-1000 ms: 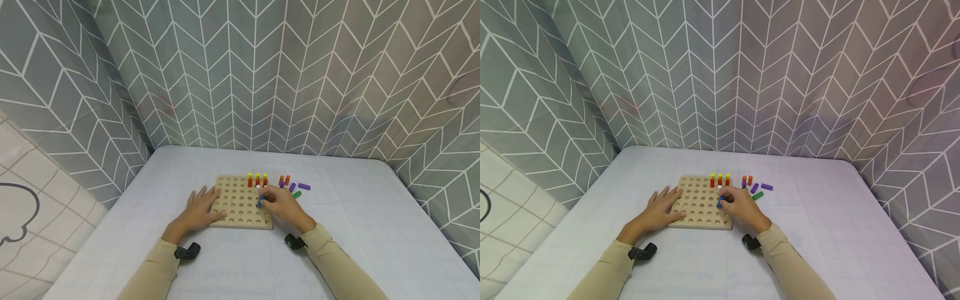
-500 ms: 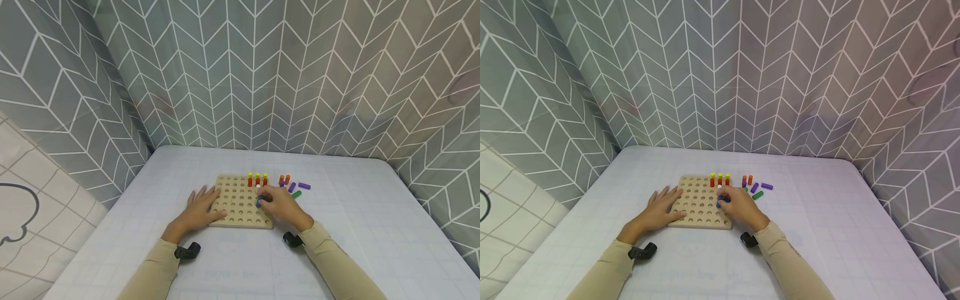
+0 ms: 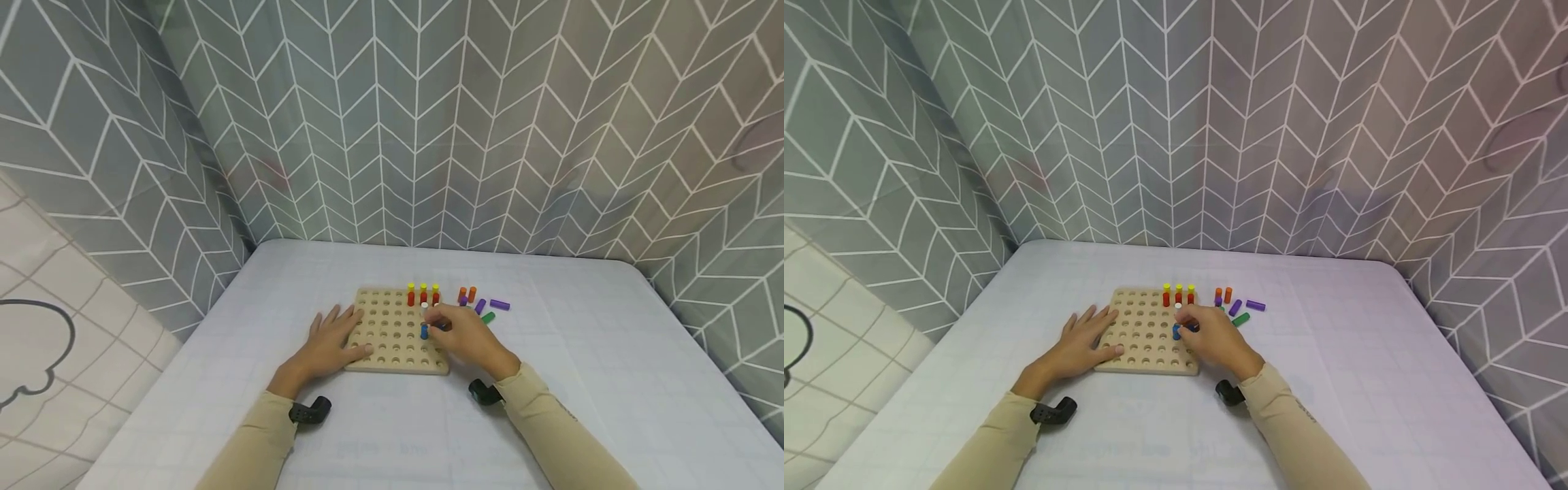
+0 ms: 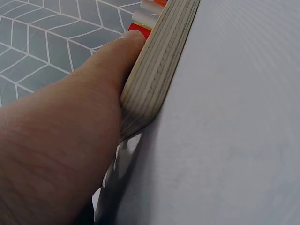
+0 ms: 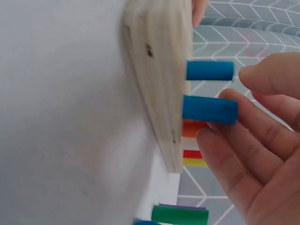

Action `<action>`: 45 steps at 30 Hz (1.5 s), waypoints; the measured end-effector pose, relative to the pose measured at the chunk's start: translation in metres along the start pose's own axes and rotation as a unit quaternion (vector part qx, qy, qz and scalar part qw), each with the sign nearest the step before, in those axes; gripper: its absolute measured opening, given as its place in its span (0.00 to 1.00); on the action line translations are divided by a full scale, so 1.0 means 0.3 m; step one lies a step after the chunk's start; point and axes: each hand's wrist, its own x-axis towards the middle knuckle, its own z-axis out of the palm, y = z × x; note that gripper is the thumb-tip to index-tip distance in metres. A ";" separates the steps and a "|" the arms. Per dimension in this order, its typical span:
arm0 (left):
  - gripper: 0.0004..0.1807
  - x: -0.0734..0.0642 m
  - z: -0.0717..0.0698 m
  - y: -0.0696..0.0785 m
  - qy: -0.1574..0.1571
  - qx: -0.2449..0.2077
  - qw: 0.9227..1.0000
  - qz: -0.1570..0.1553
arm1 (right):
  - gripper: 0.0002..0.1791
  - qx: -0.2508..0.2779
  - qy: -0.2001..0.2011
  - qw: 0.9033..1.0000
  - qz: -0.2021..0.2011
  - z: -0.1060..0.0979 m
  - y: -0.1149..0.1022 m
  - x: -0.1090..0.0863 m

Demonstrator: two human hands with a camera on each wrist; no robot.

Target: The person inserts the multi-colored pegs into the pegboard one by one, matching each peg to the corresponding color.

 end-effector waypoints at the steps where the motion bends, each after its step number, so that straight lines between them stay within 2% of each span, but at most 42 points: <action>1: 0.52 0.000 -0.001 0.002 0.000 0.000 1.000 0.000 | 0.11 0.008 0.009 1.000 -0.001 -0.009 -0.001 -0.004; 6: 0.52 0.005 0.001 0.006 0.003 0.005 1.000 0.004 | 0.08 0.025 0.052 0.998 0.005 -0.057 0.019 -0.017; 11: 0.52 0.005 0.003 0.013 -0.005 0.004 1.000 0.000 | 0.06 0.031 0.074 0.996 0.045 -0.114 0.066 -0.034; 16: 0.52 0.003 -0.008 0.020 -0.005 0.001 1.000 0.000 | 0.08 0.039 0.087 0.992 0.080 -0.171 0.116 -0.058; 22: 0.51 0.000 -0.024 0.024 -0.001 0.000 1.000 0.002 | 0.10 0.027 0.070 0.991 0.110 -0.199 0.155 -0.079; 27: 0.51 0.000 -0.016 0.014 0.000 -0.001 1.000 0.001 | 0.09 0.005 0.058 0.990 0.128 -0.189 0.178 -0.079; 34: 0.52 0.001 -0.003 0.003 -0.003 0.004 1.000 0.000 | 0.11 -0.029 0.019 0.988 0.147 -0.167 0.182 -0.077; 45: 0.51 -0.002 -0.017 0.008 -0.006 0.003 1.000 -0.002 | 0.14 -0.031 -0.026 0.992 0.118 -0.151 0.178 -0.074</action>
